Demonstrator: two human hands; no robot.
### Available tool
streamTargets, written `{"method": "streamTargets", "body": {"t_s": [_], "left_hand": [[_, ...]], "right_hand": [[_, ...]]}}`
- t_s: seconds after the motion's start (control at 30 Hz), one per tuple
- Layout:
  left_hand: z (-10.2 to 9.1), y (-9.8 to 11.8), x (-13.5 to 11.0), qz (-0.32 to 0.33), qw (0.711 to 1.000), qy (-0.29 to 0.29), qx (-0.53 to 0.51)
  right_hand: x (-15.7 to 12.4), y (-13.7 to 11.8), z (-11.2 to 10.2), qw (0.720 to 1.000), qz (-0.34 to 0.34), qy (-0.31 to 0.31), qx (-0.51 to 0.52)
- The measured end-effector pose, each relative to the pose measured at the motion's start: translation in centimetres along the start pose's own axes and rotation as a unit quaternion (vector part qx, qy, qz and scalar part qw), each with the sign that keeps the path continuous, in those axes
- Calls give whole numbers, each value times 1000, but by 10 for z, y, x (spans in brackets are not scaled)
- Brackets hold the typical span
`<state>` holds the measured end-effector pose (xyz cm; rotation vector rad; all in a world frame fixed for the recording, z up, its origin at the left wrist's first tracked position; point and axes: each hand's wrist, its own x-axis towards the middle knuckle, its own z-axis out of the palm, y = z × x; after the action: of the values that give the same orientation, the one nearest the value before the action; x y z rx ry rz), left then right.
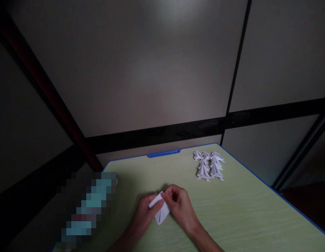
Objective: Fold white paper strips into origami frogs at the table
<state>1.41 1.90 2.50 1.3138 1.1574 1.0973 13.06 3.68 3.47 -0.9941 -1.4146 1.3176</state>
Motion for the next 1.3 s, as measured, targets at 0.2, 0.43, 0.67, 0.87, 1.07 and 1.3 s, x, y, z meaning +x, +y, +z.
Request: {"method": "streamTargets", "body": {"t_s": [0.2, 0.43, 0.67, 0.87, 1.07, 1.3], "left_hand": [[-3, 3, -1, 26, 999, 23, -1], [-4, 5, -2, 25, 999, 41, 6], [-5, -2, -3, 9, 999, 42, 10], [-7, -2, -2, -8, 999, 43, 3], [-2, 2, -2, -10, 1000, 4, 0], [-1, 4, 0, -37, 997, 28, -62]], "right_hand": [[3, 4, -2, 999, -17, -37, 15], [-1, 5, -4, 994, -27, -95, -44], [-3, 11, -4, 995, -24, -93, -17], [0, 7, -4, 993, -12, -111, 34], [1, 5, -3, 995, 0, -92, 36], [4, 10, -5, 999, -19, -3, 39]]}}
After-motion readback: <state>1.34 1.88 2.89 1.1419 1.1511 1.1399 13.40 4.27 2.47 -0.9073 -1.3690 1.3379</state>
